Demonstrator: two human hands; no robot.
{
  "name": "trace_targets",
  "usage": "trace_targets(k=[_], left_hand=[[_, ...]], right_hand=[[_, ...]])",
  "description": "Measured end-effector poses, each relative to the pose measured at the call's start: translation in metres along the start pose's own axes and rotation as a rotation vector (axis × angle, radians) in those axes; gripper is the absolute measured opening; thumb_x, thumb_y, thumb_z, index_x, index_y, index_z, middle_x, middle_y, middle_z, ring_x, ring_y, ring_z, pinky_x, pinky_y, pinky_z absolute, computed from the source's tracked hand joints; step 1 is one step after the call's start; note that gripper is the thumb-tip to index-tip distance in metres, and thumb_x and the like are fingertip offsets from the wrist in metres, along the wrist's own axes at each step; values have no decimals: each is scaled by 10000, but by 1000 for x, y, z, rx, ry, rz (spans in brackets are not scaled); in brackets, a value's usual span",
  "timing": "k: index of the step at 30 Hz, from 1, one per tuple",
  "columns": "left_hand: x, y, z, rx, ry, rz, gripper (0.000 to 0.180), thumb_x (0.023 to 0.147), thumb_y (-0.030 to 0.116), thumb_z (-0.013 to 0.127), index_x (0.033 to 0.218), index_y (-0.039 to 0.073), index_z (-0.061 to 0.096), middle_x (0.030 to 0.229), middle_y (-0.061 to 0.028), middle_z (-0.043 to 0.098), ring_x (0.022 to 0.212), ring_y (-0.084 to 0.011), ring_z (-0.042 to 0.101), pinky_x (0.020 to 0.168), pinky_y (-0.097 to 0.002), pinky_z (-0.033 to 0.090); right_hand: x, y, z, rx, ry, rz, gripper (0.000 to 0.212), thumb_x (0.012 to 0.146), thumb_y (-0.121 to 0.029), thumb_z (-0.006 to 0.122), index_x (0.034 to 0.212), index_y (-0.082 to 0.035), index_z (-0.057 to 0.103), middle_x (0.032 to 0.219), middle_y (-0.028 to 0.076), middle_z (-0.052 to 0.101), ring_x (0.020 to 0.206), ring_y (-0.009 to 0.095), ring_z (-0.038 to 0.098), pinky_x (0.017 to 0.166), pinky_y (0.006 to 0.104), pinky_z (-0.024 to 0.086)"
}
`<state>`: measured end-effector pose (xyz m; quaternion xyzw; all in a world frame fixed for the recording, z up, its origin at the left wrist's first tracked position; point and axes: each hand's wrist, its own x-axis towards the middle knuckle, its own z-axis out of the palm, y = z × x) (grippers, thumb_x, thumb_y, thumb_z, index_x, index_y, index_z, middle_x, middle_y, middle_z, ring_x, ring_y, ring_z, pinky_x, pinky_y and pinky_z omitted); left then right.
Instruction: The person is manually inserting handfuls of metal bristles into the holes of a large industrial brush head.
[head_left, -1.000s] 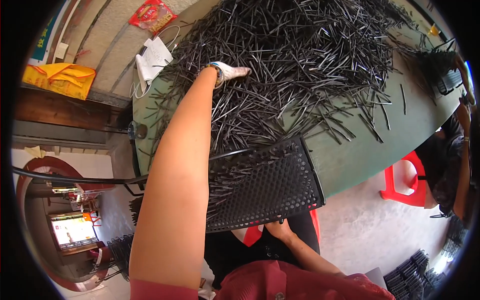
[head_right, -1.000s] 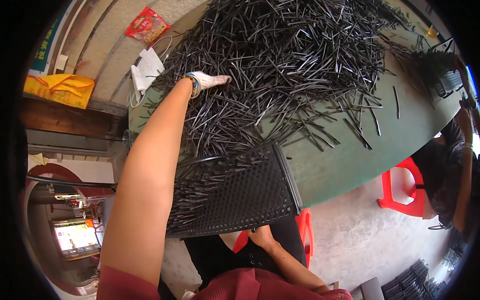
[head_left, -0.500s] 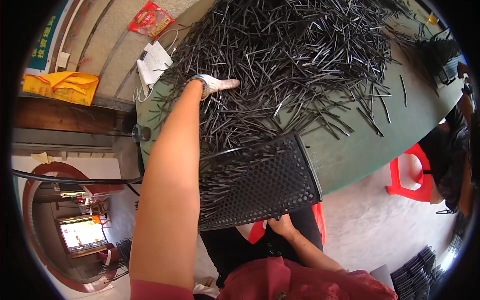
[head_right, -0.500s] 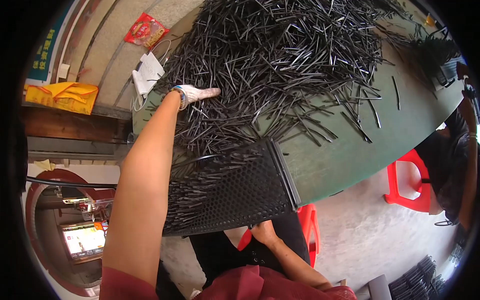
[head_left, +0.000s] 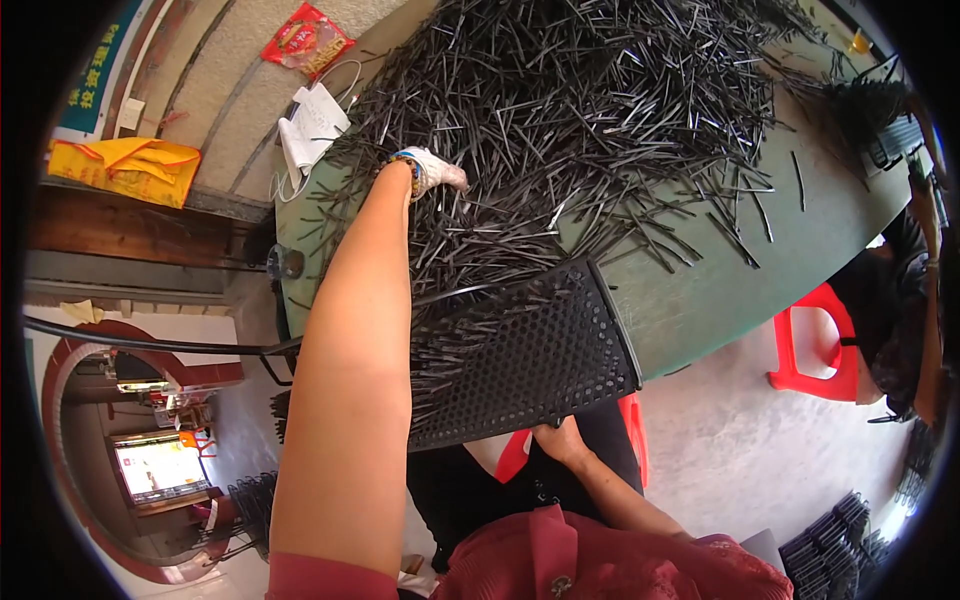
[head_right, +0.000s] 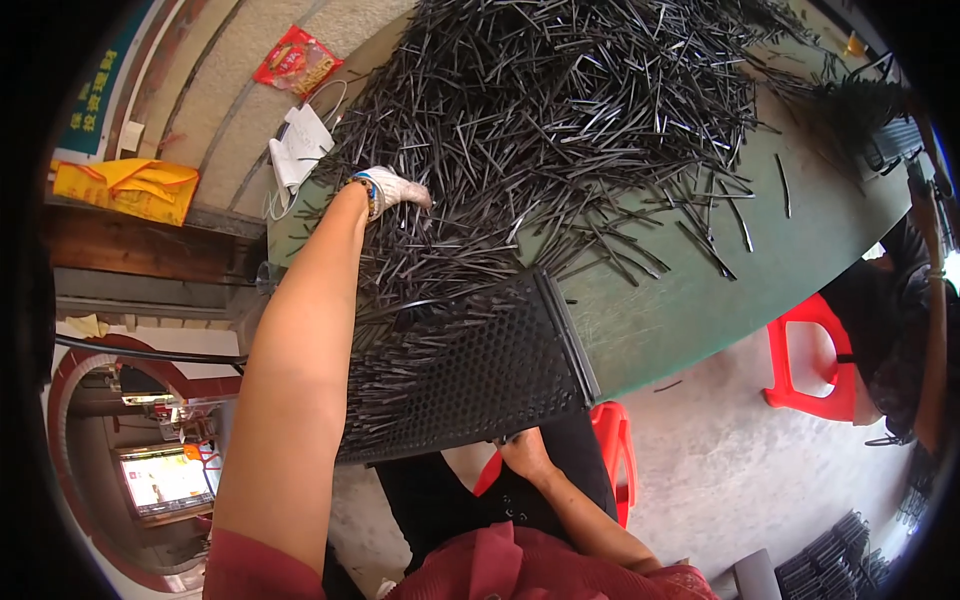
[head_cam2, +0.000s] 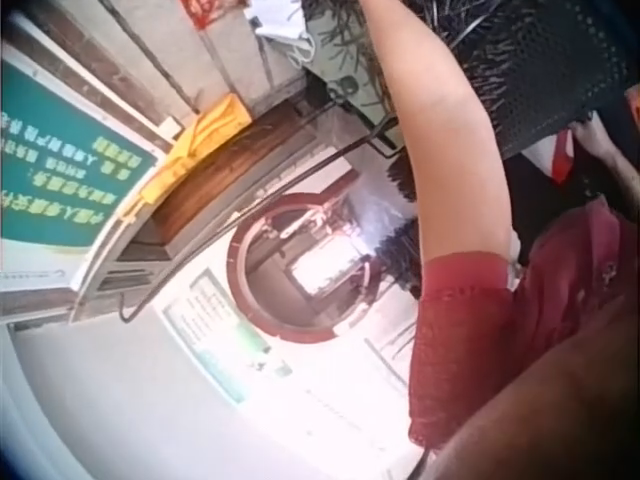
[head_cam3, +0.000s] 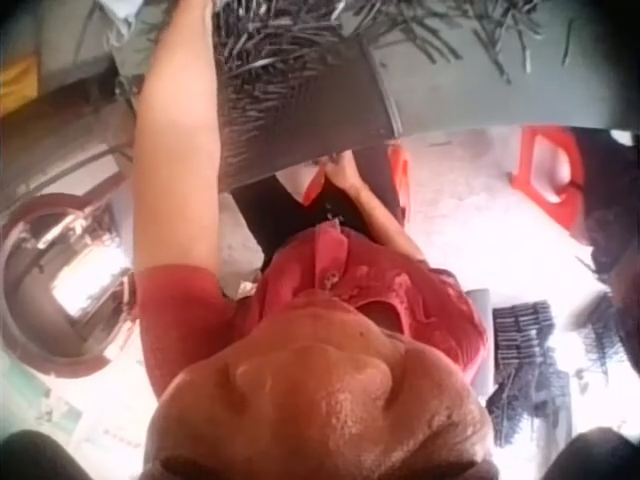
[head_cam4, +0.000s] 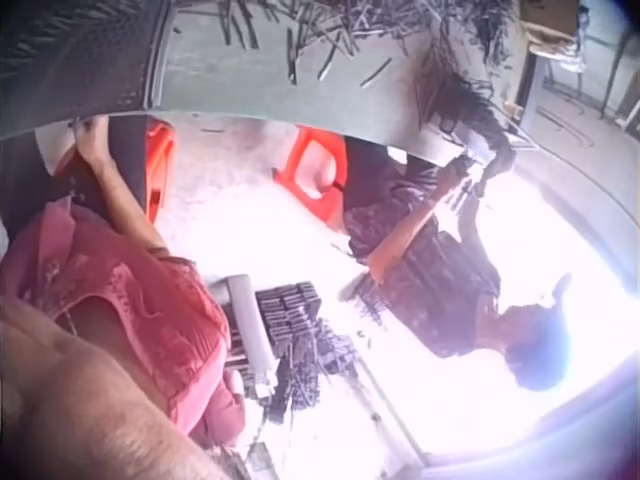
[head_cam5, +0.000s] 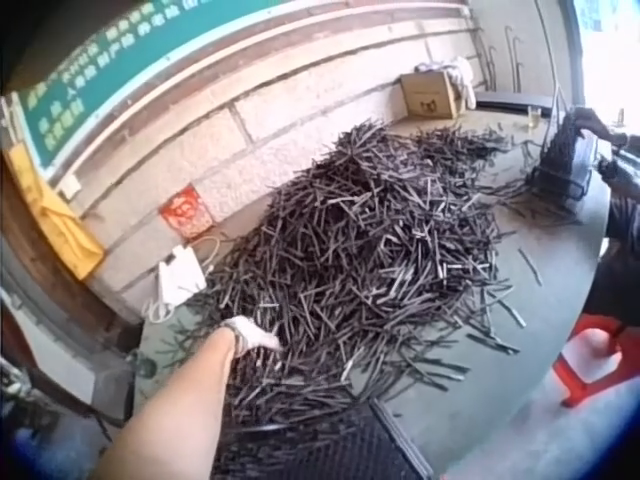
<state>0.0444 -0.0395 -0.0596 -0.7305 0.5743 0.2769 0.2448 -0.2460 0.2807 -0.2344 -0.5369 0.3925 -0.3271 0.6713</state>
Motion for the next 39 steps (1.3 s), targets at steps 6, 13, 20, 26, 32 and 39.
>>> trace_targets(k=[6, 13, 20, 26, 32, 39], left_hand=[[-18, 6, -27, -127, 203, -136, 586, 549, 444, 837, 918, 2, 731, 971, -105, 719, 898, -191, 653, 847, -312, 511], [-41, 21, 0, -234, 203, 40, 1048, 577, 535, 849, 1308, -108, 461, 1235, -261, 586, 1139, -313, 574, 991, -365, 441], [-62, -12, -28, -703, 147, -153, 1141, 690, 614, 751, 1402, -140, 277, 1464, -306, 321, 1333, -435, 364, 1016, -599, 365], [-38, -7, 1, -23, -74, -73, 1325, 572, 934, 488, 1415, -77, 340, 1472, -254, 346, 1371, -344, 360, 1114, -414, 322], [-23, 33, 13, -13, 118, -211, 1031, 601, 649, 779, 1315, -44, 509, 1369, -200, 511, 1236, -320, 526, 1037, -385, 427], [-11, 22, 14, -66, 123, -204, 657, 539, 341, 812, 1003, -103, 672, 1054, -211, 679, 944, -275, 655, 829, -335, 520]], right_hand=[[0, -6, 0, 183, 15, 33, 85, 778, 88, 592, 828, 31, 630, 744, 97, 655, 702, 184, 655, 636, 313, 521], [2, -13, 7, 197, 6, 39, 82, 798, 88, 582, 850, 36, 620, 749, 81, 648, 714, 170, 651, 639, 310, 523], [0, -7, 6, 215, -44, 87, 109, 799, 88, 578, 887, 37, 619, 783, 90, 656, 725, 172, 651, 647, 310, 526], [-1, -1, 10, 240, -31, 95, 120, 796, 87, 588, 895, 28, 622, 797, 80, 658, 729, 168, 649, 647, 311, 524], [0, -6, 5, 133, -87, 64, 130, 799, 78, 601, 920, 29, 607, 800, 77, 646, 737, 167, 645, 655, 308, 525], [1, -5, 8, 250, -45, 106, 197, 812, 93, 586, 1002, 42, 593, 879, 99, 648, 784, 188, 666, 688, 318, 548]])
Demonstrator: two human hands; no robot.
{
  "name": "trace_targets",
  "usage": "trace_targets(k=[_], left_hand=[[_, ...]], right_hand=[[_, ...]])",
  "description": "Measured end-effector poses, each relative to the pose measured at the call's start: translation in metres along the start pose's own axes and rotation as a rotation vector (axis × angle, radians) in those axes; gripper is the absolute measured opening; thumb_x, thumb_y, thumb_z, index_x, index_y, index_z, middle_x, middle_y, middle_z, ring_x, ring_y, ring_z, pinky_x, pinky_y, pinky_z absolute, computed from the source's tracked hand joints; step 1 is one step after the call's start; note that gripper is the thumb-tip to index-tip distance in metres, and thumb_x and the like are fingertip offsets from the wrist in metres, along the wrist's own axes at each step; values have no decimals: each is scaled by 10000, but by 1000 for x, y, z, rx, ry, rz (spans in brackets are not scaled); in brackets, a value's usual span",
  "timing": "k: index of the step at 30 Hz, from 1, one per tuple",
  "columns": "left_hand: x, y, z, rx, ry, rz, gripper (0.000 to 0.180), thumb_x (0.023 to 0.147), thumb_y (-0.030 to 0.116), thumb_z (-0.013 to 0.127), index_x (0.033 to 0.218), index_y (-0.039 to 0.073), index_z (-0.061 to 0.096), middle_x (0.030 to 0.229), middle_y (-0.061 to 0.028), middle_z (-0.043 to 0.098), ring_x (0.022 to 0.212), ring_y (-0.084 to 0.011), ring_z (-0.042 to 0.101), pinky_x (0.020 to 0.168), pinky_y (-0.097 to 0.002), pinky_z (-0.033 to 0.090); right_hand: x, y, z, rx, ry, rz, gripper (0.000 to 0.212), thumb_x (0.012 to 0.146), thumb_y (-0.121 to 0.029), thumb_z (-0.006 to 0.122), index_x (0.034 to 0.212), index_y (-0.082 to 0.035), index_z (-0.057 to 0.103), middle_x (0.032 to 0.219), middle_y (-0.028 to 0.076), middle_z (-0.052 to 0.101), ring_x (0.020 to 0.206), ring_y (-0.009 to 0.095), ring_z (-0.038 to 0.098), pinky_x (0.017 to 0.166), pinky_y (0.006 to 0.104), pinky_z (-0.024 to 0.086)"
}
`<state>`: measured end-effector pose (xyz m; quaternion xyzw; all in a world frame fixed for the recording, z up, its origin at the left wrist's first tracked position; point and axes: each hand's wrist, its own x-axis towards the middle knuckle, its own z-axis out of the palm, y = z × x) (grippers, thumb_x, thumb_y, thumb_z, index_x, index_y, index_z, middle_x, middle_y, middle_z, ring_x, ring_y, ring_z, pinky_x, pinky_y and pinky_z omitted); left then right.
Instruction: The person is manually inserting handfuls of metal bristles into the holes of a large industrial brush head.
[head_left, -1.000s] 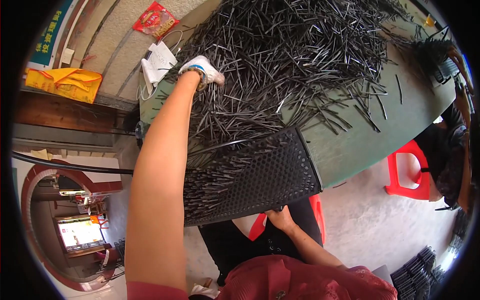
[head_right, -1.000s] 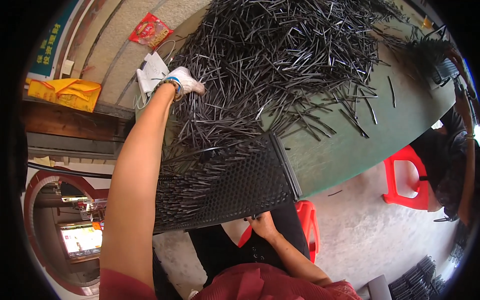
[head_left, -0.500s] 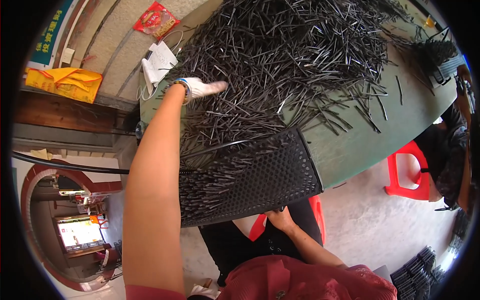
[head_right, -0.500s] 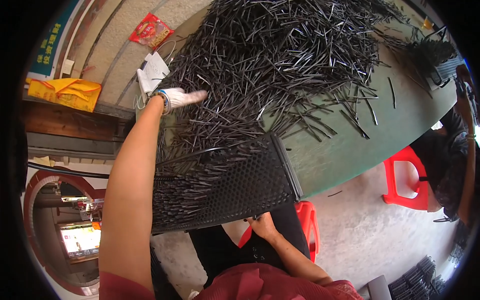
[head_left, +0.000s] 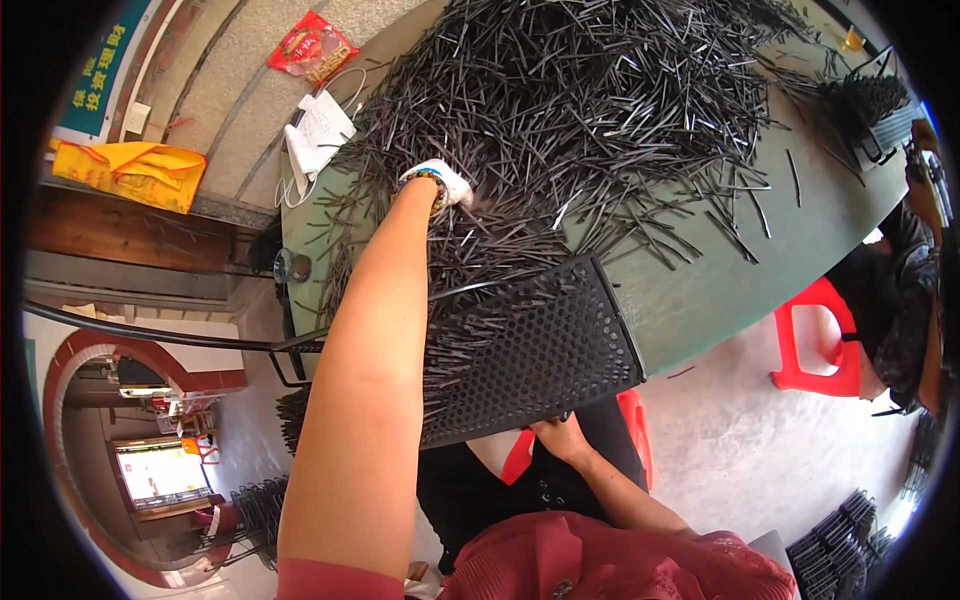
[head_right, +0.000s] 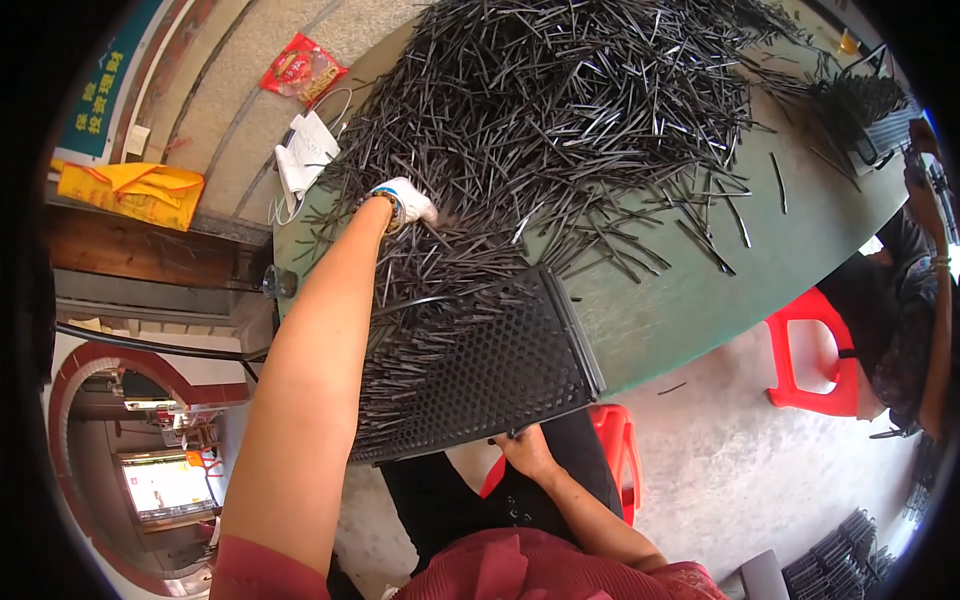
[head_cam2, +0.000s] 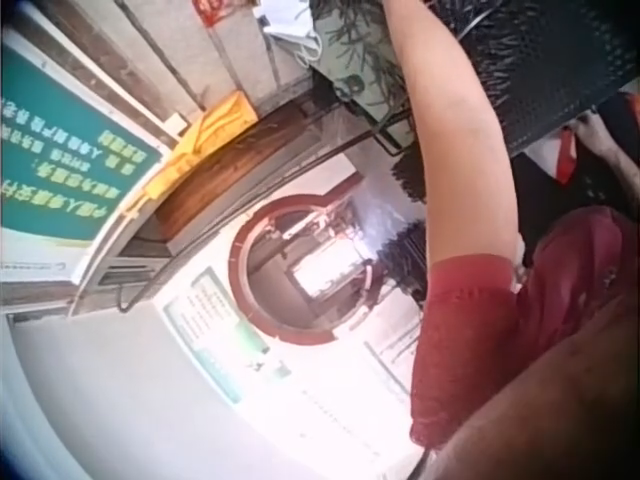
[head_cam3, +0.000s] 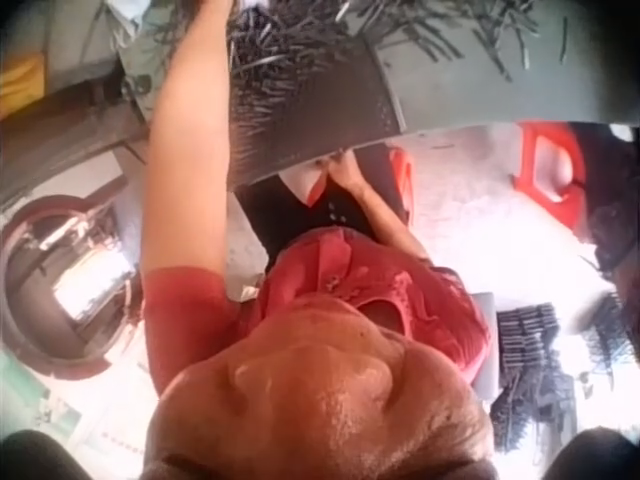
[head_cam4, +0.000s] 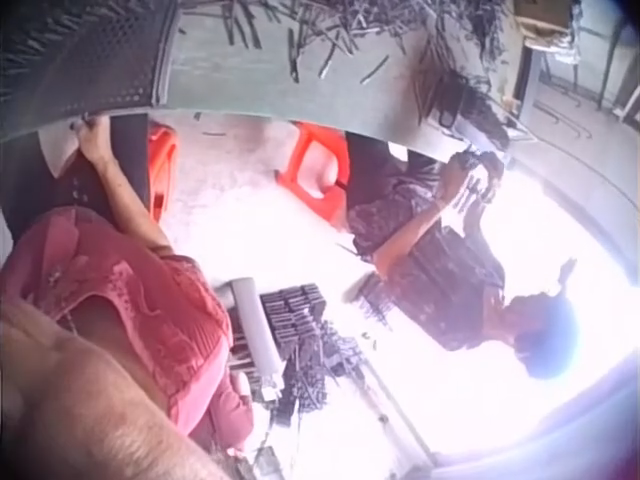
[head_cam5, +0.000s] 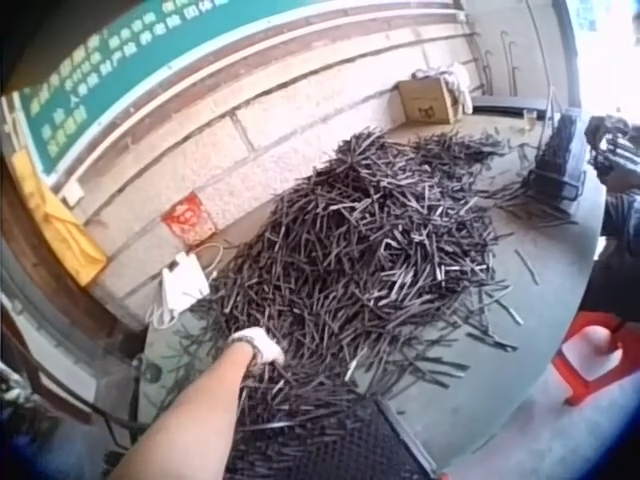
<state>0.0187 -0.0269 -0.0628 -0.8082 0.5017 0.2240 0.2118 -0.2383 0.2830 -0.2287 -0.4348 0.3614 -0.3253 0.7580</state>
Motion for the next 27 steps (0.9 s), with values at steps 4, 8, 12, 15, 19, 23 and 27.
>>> trace_targets(k=[4, 8, 12, 15, 19, 23, 27], left_hand=[[-9, -9, -12, -83, 26, -19, 527, 546, 261, 795, 911, -100, 680, 892, -169, 694, 768, -244, 646, 686, -349, 516], [-21, -15, -32, -874, 123, 167, 580, 619, 185, 795, 1087, -103, 612, 999, -174, 665, 876, -236, 623, 768, -346, 512], [-10, -41, -41, -1257, 299, 268, 396, 776, 173, 714, 1139, 35, 636, 1054, -129, 668, 917, -231, 637, 825, -402, 518], [-12, -17, -24, -1531, 425, 493, 349, 776, 246, 763, 1026, 12, 697, 1065, -120, 672, 992, -236, 610, 845, -387, 503], [-27, 37, -16, -1925, 304, 435, 144, 829, 140, 684, 916, 30, 650, 780, -119, 651, 684, -234, 603, 617, -352, 504], [-31, 67, -13, -1801, 492, 458, 254, 769, 215, 759, 953, 82, 645, 798, -48, 659, 726, -165, 581, 689, -313, 483], [8, 79, 28, -1164, 640, 448, 351, 734, 174, 820, 1018, 58, 649, 923, -50, 682, 857, -175, 608, 820, -323, 486]], right_hand=[[-1, 3, -1, 100, -17, 27, 190, 837, 94, 568, 1019, 47, 594, 902, 96, 658, 798, 185, 671, 683, 318, 555], [-2, 10, -8, 179, 13, 65, 187, 843, 100, 561, 1018, 47, 603, 899, 95, 668, 805, 182, 672, 690, 319, 555], [-5, 7, -2, 226, -8, 82, 171, 859, 86, 559, 1015, 48, 617, 892, 87, 677, 810, 177, 671, 704, 316, 552], [-4, 9, -3, 249, -29, 86, 163, 875, 68, 553, 1021, 50, 622, 896, 83, 680, 801, 171, 666, 713, 313, 546], [-5, 11, -6, 193, -68, 103, 168, 891, 51, 538, 1033, 48, 628, 903, 81, 681, 786, 166, 656, 727, 308, 536], [-6, 8, -8, 210, -70, 113, 168, 899, 43, 536, 1039, 43, 629, 913, 78, 678, 799, 168, 655, 735, 308, 537], [-6, 2, -3, 216, -100, 115, 157, 898, 56, 544, 1031, 40, 626, 922, 78, 672, 818, 170, 653, 740, 314, 542]])
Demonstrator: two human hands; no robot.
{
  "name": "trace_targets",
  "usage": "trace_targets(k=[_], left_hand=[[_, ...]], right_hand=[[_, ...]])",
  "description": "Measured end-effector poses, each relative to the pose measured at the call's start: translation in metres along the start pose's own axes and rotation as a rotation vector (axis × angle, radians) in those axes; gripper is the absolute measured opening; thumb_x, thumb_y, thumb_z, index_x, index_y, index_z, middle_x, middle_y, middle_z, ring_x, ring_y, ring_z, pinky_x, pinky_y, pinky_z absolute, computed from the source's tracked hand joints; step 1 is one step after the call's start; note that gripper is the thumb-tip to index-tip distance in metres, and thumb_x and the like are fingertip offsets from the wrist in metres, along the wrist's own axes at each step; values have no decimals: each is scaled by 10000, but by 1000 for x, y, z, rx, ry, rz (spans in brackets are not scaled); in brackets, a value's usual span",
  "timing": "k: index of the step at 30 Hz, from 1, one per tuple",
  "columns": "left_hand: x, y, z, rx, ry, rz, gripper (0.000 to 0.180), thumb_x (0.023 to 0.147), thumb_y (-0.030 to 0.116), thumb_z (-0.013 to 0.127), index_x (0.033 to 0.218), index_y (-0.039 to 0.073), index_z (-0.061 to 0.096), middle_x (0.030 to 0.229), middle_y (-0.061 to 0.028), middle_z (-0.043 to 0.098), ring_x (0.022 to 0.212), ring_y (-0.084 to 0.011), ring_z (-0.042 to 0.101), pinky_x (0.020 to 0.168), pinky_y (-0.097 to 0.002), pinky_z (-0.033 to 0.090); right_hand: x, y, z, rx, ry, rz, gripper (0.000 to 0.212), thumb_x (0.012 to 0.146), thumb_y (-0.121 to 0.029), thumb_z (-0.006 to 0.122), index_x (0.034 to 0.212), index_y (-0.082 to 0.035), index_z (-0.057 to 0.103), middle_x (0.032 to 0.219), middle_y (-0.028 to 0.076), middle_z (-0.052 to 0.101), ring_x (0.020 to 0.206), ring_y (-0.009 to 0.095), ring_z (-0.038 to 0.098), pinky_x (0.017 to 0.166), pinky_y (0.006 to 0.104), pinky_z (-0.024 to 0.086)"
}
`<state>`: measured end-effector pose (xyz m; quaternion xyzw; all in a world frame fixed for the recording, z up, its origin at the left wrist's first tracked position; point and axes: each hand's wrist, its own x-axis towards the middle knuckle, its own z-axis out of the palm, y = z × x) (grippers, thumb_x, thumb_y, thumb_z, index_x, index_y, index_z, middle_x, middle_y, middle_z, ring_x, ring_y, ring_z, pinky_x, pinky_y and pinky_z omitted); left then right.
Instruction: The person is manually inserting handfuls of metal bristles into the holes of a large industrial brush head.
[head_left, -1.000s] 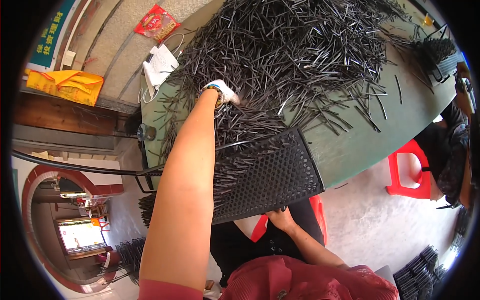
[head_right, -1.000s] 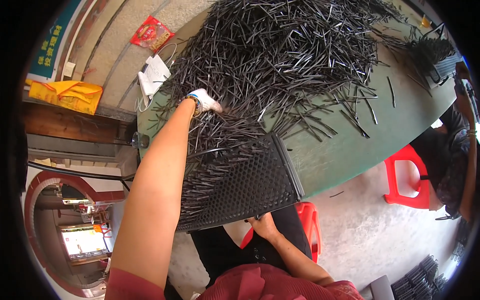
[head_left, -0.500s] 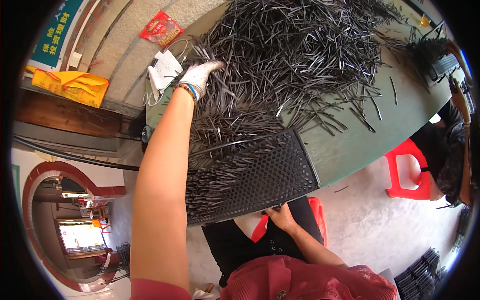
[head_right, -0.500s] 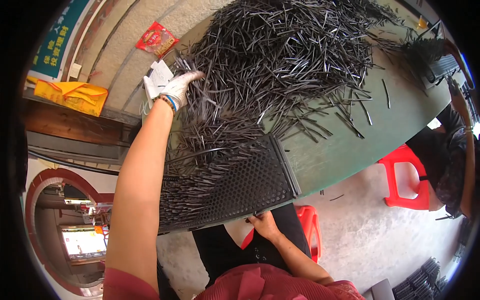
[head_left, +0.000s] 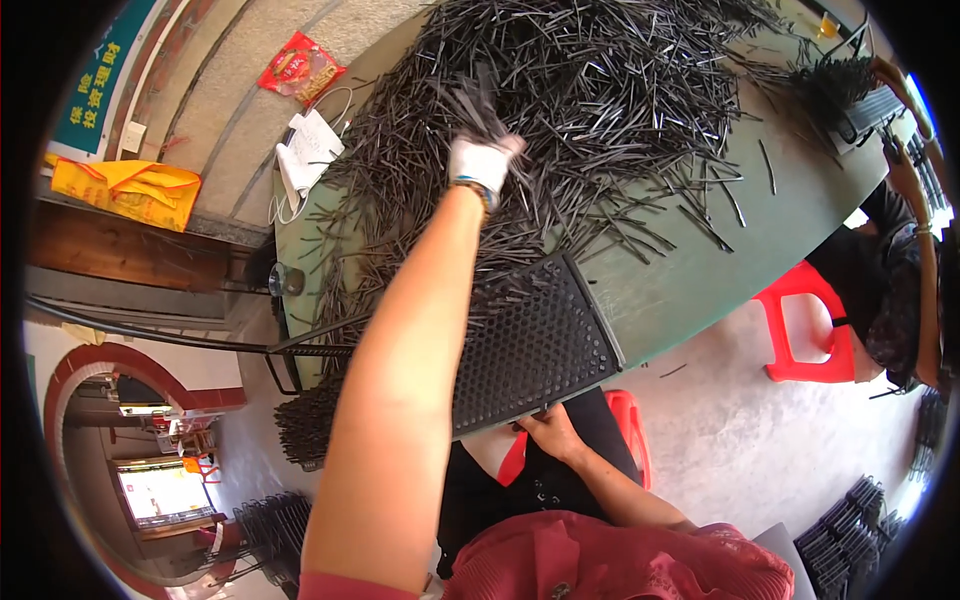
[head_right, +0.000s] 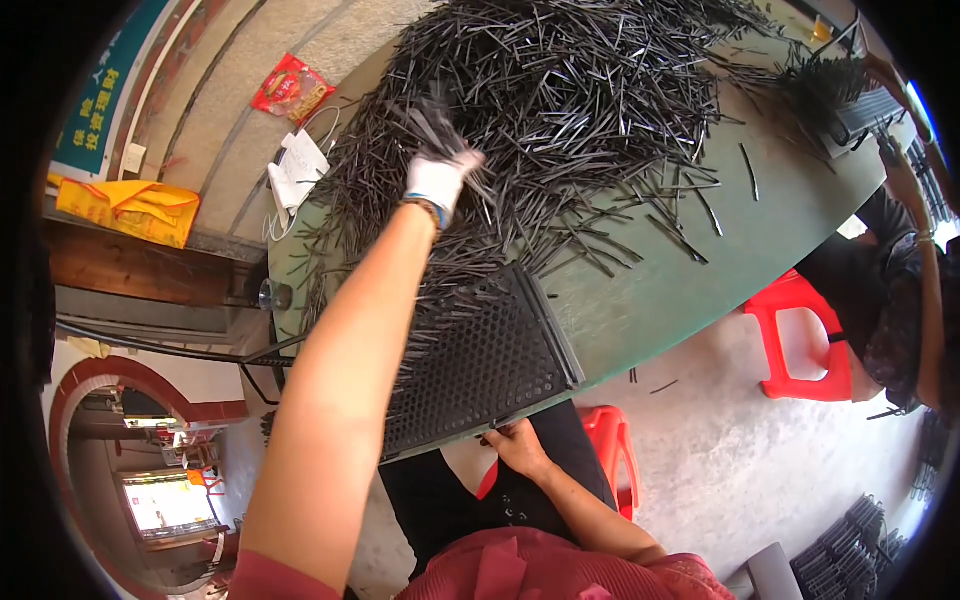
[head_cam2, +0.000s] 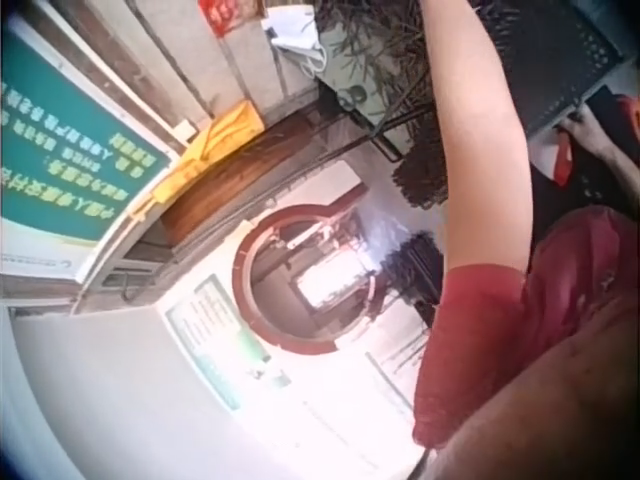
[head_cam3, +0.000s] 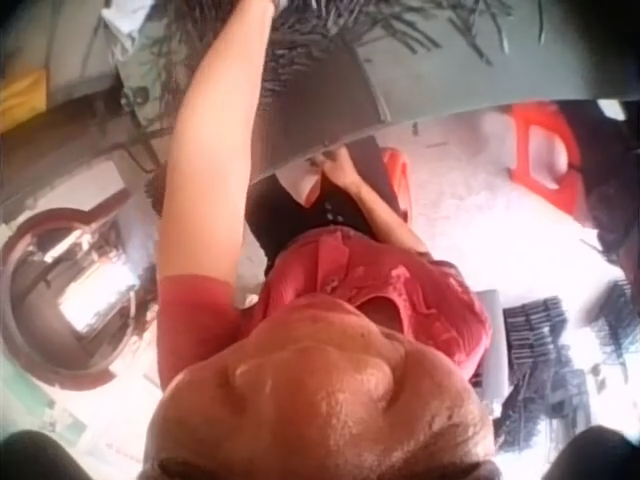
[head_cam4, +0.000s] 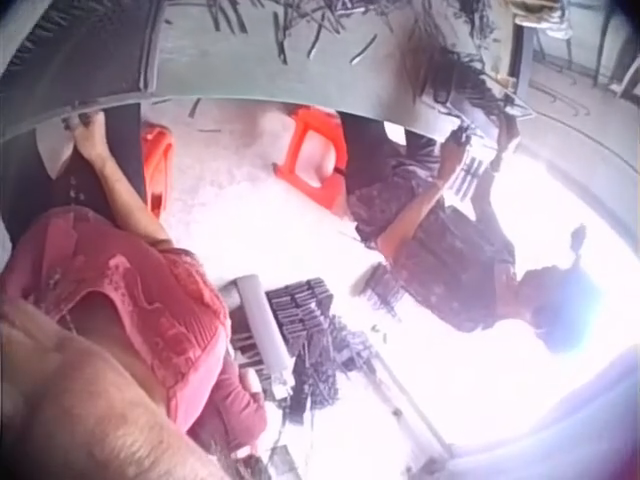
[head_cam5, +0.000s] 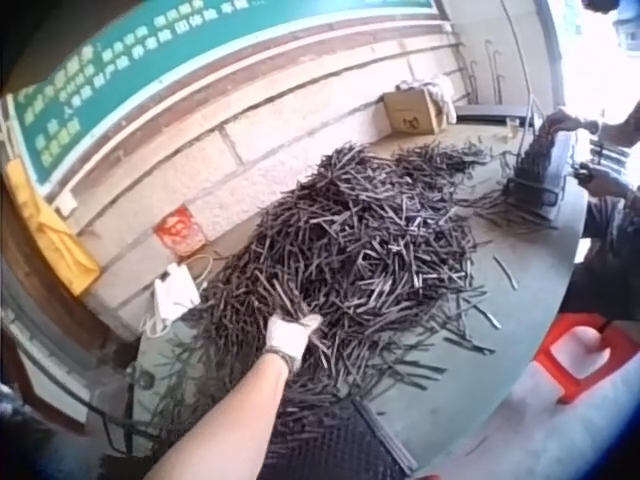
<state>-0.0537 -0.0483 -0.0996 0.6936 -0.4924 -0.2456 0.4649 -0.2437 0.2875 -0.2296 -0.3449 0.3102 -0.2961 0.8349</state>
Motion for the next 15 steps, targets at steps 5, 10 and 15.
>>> trace_targets(k=[5, 10, 15], left_hand=[[9, -18, 12, -340, 161, 4, 419, 786, 252, 764, 1074, -7, 605, 980, -113, 693, 835, -242, 642, 790, -344, 496], [-14, 16, 10, 65, -46, -51, 449, 817, 313, 745, 1145, 35, 615, 1057, -146, 687, 1005, -287, 629, 913, -350, 465], [-12, 64, 19, 245, -66, 1, 607, 778, 460, 739, 1166, 18, 590, 1141, -166, 638, 1046, -281, 584, 969, -373, 426]], right_hand=[[1, -5, 4, 27, -25, 1, 147, 892, 70, 554, 1018, 39, 621, 927, 75, 666, 823, 170, 650, 740, 315, 544], [1, -8, -3, 36, 33, -20, 127, 900, 55, 560, 1011, 36, 620, 912, 67, 663, 822, 168, 653, 720, 310, 542], [2, -6, -14, -1, 87, -1, 121, 909, 33, 560, 1013, 33, 622, 911, 73, 666, 819, 170, 656, 716, 319, 542]])
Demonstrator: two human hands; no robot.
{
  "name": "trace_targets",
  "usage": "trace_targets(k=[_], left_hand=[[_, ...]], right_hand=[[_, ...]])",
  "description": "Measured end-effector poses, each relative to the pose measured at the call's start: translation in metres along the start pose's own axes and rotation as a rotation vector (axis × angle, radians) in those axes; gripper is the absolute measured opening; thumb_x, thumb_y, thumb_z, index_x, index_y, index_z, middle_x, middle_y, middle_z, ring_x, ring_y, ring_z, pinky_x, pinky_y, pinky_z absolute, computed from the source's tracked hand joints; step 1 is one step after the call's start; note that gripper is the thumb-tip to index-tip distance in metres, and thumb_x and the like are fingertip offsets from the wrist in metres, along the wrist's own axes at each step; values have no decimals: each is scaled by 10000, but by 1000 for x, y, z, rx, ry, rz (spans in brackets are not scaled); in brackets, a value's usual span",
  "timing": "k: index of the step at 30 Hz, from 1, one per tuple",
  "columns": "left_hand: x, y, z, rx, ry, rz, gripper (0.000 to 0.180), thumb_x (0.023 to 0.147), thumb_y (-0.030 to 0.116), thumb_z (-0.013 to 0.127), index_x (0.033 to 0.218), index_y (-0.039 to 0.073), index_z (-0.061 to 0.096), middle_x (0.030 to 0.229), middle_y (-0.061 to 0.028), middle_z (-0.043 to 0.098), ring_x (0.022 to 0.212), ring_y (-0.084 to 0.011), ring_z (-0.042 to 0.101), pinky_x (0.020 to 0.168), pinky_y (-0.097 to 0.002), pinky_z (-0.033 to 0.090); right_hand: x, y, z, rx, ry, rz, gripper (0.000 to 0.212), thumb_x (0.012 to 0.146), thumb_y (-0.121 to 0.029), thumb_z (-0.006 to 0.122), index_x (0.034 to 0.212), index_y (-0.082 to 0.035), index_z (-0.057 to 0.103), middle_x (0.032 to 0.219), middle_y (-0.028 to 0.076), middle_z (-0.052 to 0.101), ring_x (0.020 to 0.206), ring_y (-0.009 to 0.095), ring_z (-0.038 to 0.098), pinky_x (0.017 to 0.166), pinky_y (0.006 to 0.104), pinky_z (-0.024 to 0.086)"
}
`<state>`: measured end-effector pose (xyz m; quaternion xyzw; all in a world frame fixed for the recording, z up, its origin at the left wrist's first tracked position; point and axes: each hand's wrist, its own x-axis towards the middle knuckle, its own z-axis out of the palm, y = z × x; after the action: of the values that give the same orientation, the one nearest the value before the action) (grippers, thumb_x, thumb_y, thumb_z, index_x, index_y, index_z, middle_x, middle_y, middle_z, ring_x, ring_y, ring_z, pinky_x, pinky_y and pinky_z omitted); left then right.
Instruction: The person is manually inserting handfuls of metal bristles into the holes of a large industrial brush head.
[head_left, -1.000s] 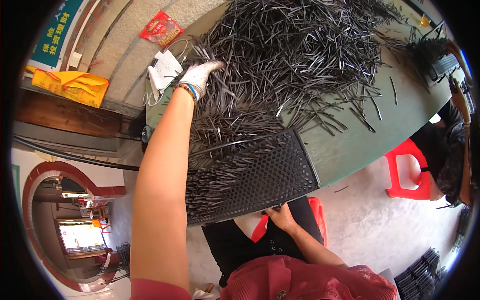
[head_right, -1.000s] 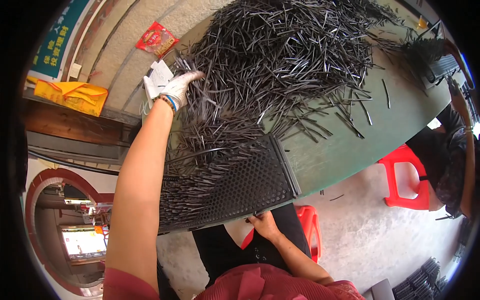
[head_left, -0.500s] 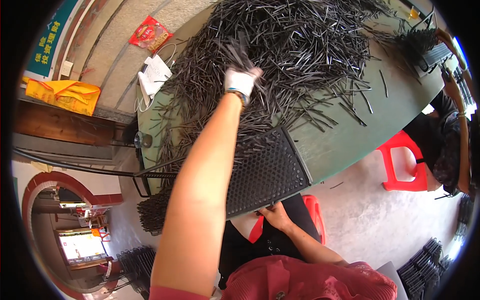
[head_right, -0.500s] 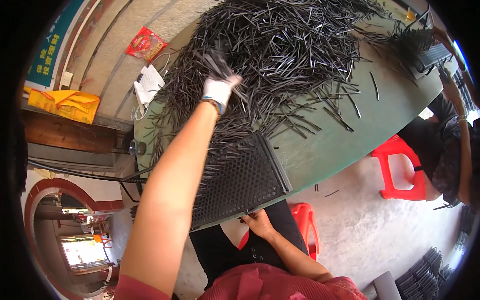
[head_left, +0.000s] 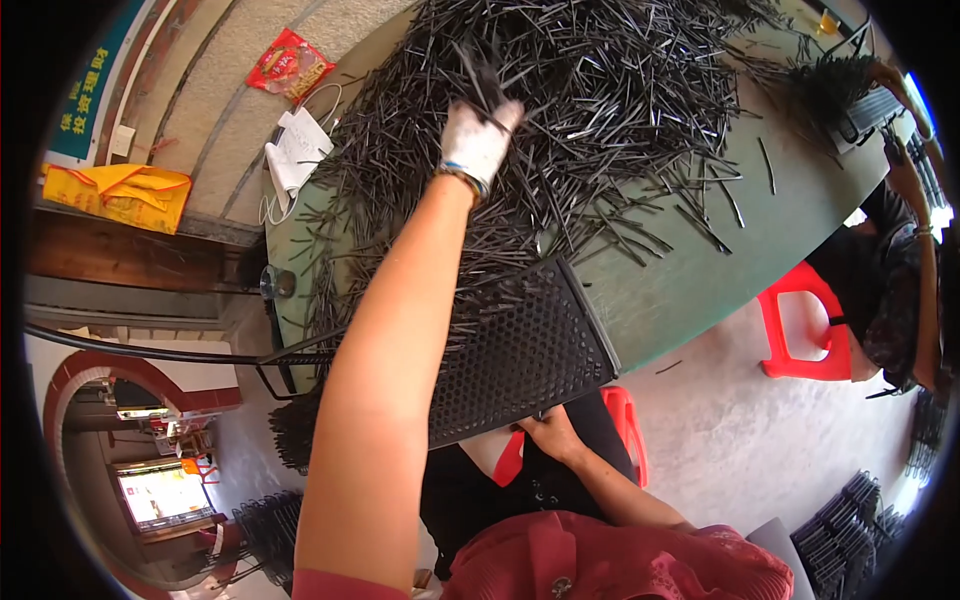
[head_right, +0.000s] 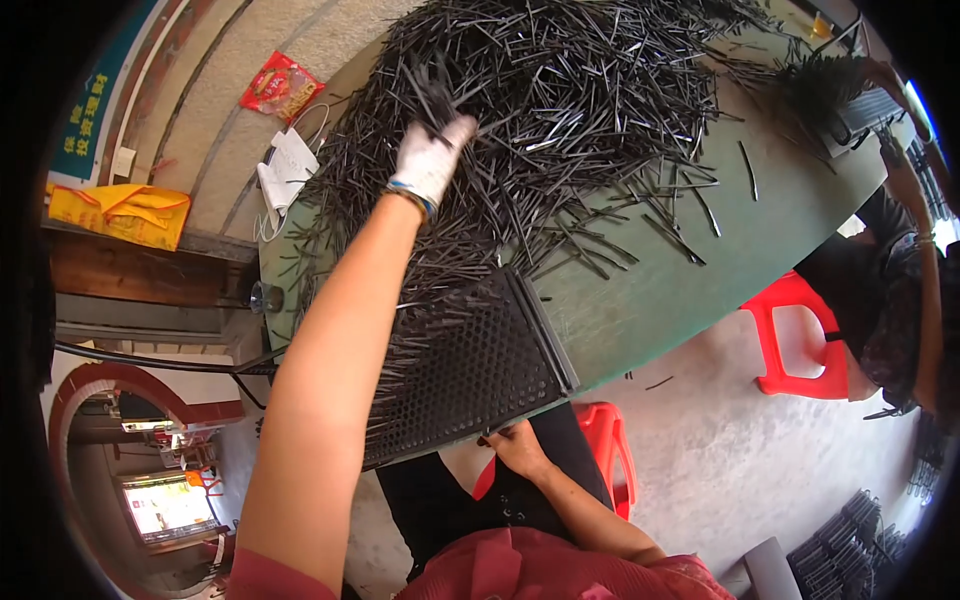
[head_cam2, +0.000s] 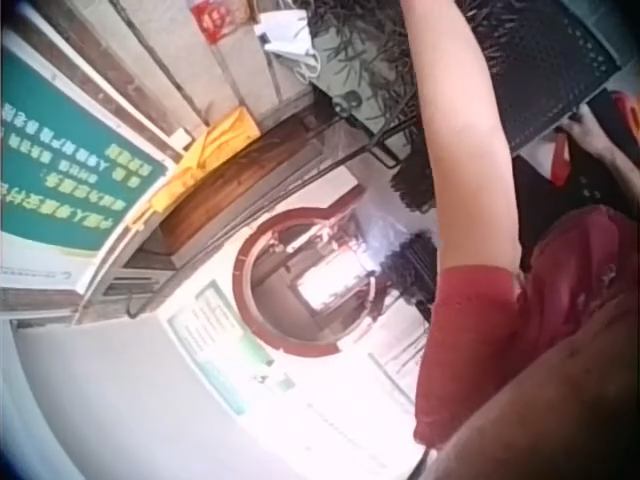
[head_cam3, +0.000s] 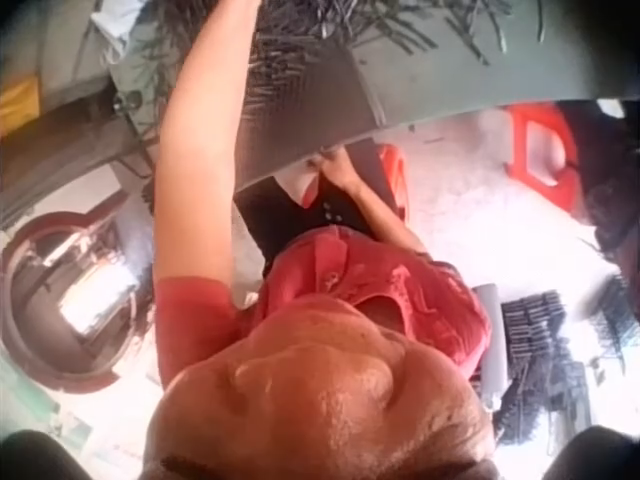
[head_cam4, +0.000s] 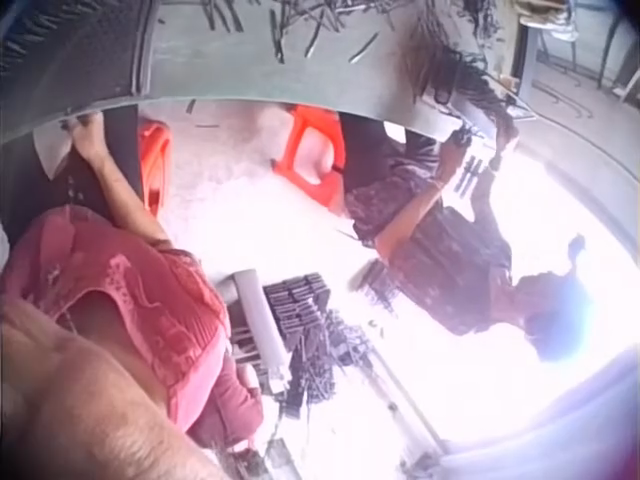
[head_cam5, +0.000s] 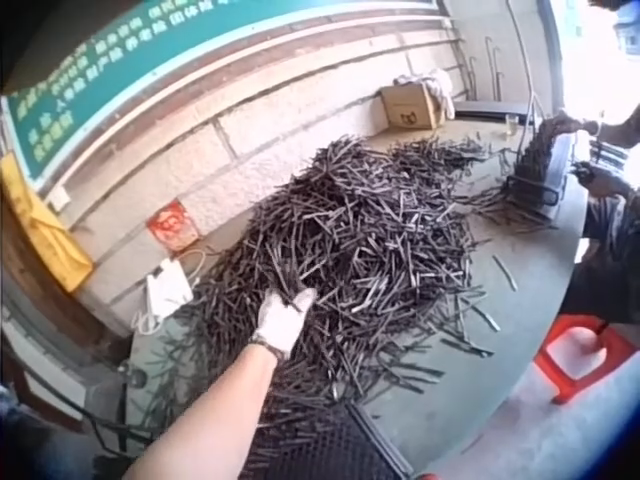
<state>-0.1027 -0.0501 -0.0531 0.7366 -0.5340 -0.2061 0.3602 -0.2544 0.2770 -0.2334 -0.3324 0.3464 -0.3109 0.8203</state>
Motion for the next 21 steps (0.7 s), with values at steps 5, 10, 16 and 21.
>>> trace_targets(k=[5, 10, 16, 21], left_hand=[[5, 46, -45, -623, 125, -225, 615, 768, 383, 761, 1180, -20, 548, 1224, -188, 592, 1171, -301, 536, 1028, -519, 382], [21, 40, -63, -1208, -67, -159, 195, 901, 164, 595, 819, -5, 543, 731, -117, 562, 671, -258, 588, 693, -459, 590], [6, 23, -69, -1186, -95, -245, 171, 924, 162, 564, 859, 8, 530, 739, -138, 576, 653, -257, 593, 660, -431, 587], [-13, 26, -86, -1226, -127, -206, 165, 938, 158, 553, 869, 9, 539, 754, -142, 582, 663, -260, 615, 666, -421, 583]], right_hand=[[-3, -2, 5, 0, -17, 11, 126, 909, 31, 553, 1016, 34, 620, 893, 75, 673, 800, 171, 660, 716, 319, 540], [-4, 8, 6, -34, -44, 13, 148, 930, -27, 558, 1020, 50, 648, 908, 82, 693, 803, 159, 658, 729, 307, 532], [-8, 9, 8, -94, -51, 60, 182, 941, -92, 583, 1020, 55, 656, 923, 78, 698, 819, 145, 643, 749, 309, 523], [-44, -66, 17, -494, -467, -194, 208, 933, -162, 631, 1043, 11, 667, 917, 82, 699, 853, 158, 640, 780, 308, 514]])
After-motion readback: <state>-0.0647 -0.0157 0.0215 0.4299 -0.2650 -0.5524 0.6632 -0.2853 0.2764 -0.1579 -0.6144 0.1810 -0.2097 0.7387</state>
